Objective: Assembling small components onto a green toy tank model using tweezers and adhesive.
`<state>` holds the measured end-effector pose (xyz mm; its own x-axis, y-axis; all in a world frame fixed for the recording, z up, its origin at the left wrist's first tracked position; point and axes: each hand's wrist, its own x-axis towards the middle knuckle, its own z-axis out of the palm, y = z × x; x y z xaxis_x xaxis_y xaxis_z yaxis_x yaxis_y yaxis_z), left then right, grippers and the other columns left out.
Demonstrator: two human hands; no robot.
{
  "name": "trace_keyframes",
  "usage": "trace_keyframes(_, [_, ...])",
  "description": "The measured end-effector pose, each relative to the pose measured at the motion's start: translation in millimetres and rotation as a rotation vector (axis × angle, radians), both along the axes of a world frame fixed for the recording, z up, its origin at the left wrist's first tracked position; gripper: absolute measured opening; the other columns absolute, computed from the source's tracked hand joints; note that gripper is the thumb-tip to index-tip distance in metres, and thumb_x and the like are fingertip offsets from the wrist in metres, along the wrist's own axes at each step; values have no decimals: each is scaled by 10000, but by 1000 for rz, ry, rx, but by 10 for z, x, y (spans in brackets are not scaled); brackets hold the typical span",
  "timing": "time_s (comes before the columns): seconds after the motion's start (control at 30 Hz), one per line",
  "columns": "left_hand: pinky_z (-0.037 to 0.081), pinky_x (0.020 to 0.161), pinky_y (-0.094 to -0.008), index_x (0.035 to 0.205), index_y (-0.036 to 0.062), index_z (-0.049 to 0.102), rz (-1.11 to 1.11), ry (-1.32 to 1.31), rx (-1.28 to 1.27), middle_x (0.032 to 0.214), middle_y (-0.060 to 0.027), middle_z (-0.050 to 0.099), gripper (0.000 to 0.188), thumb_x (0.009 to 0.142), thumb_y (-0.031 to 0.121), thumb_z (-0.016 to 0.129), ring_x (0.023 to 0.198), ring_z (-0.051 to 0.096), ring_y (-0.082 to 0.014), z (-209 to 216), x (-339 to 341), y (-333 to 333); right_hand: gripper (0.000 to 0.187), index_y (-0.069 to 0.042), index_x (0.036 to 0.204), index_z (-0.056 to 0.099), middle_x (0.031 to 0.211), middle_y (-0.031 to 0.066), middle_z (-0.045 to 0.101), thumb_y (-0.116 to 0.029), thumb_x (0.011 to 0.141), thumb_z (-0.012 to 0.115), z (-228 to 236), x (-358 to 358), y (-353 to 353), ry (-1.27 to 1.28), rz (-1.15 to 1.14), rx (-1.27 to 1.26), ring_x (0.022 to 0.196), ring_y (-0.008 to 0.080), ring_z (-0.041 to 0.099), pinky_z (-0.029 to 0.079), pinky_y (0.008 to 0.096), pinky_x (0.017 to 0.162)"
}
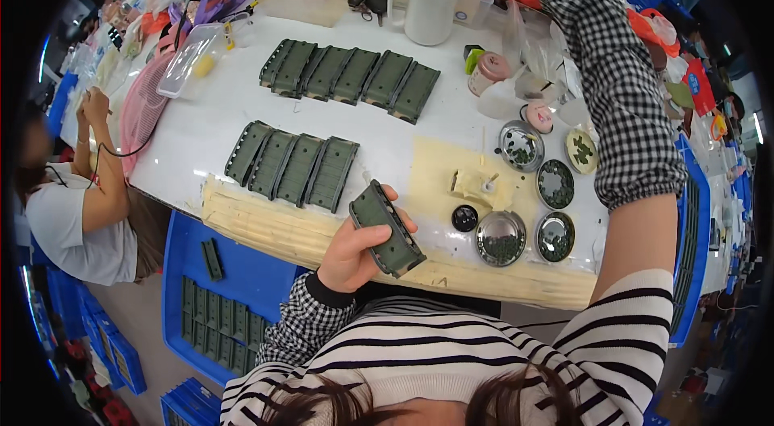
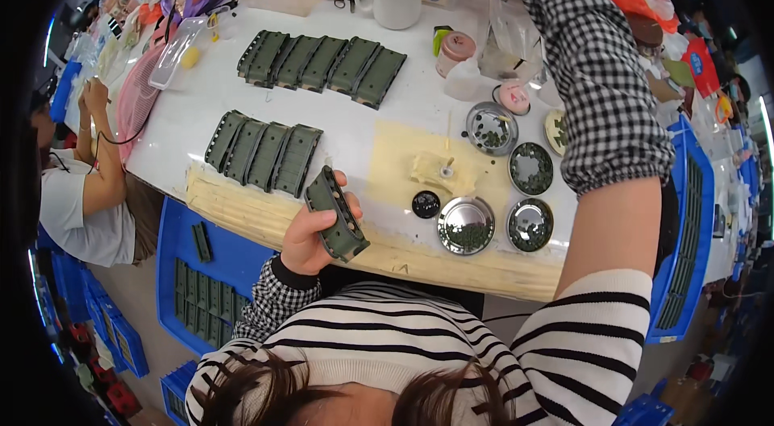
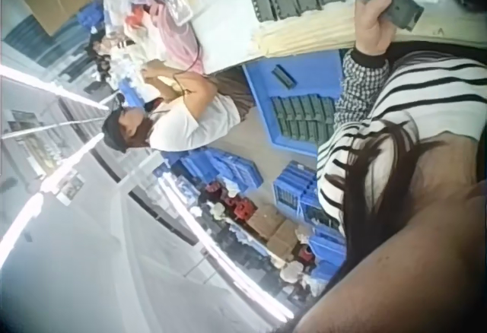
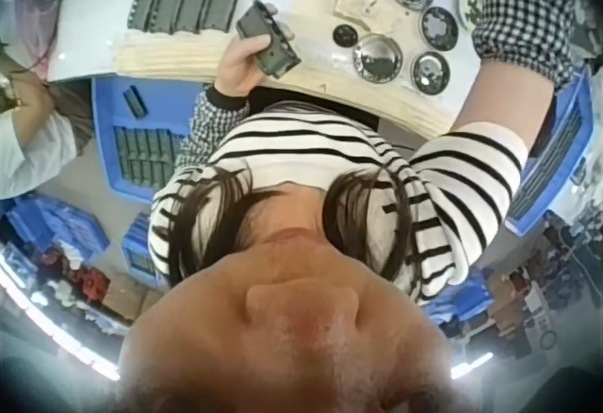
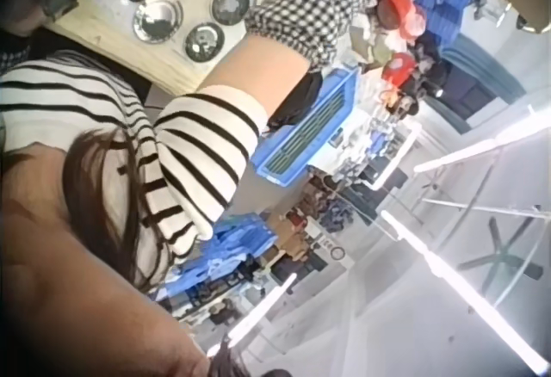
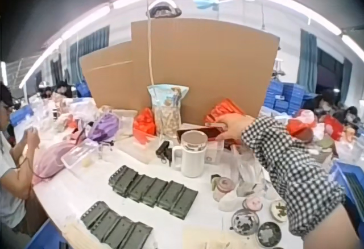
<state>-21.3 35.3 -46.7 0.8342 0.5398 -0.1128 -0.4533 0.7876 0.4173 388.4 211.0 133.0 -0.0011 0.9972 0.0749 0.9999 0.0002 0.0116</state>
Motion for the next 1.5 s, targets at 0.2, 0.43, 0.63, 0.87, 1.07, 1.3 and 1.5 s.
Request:
trace_keyframes(0.2, [566,792,-364,1281,90,353,-5,0,-2,1069,-197,583,482,859,41,580,907,646,-252,11,-15,2,768,-34,1303,528,1208,176,617,-324,648,806,-296,23,902,92,160,-193,1130,298,577,455,368,968])
trace_keyframes(0.43, [570,732,-299,1239,107,380,30,109,-51,956,-185,589,518,789,58,633,816,648,-223,107,21,0,777,-20,1300,525,1210,175,614,-329,649,816,-323,-4,1121,88,179,-332,1132,285,572,449,361,970])
trace_keyframes(0.63, [568,765,-325,1251,99,368,27,80,-46,991,-192,587,515,803,39,613,858,646,-237,91,23,9,785,-8,1297,522,1212,173,611,-332,650,825,-256,80,1059,101,167,-331,1133,274,568,444,355,971])
trace_keyframes(0.87, [561,826,-387,1298,86,340,19,-3,-22,1077,-216,570,507,846,6,555,945,638,-261,-1,-13,16,642,-2,1184,597,1072,168,651,-400,721,792,-18,166,581,199,120,-46,1000,260,606,471,362,872])
trace_keyframes(1.07, [561,815,-376,1296,89,347,-20,-27,-32,1081,-214,570,504,844,9,553,932,646,-258,-60,14,39,301,27,1022,655,807,144,674,-159,785,656,307,222,-435,360,175,224,742,225,629,494,341,673])
trace_keyframes(1.3, [565,789,-340,1289,99,360,37,53,-5,1067,-195,586,501,842,27,574,898,660,-242,-16,-12,-10,260,11,1143,616,904,50,660,-53,892,593,337,-148,-1638,316,-41,84,743,120,589,486,259,649])
trace_keyframes(1.5, [578,794,-341,1285,88,379,46,3,5,1060,-190,590,488,843,27,576,907,656,-237,-35,62,7,311,4,1200,583,913,143,652,-135,924,551,48,111,-1480,142,111,157,769,207,606,479,329,697])
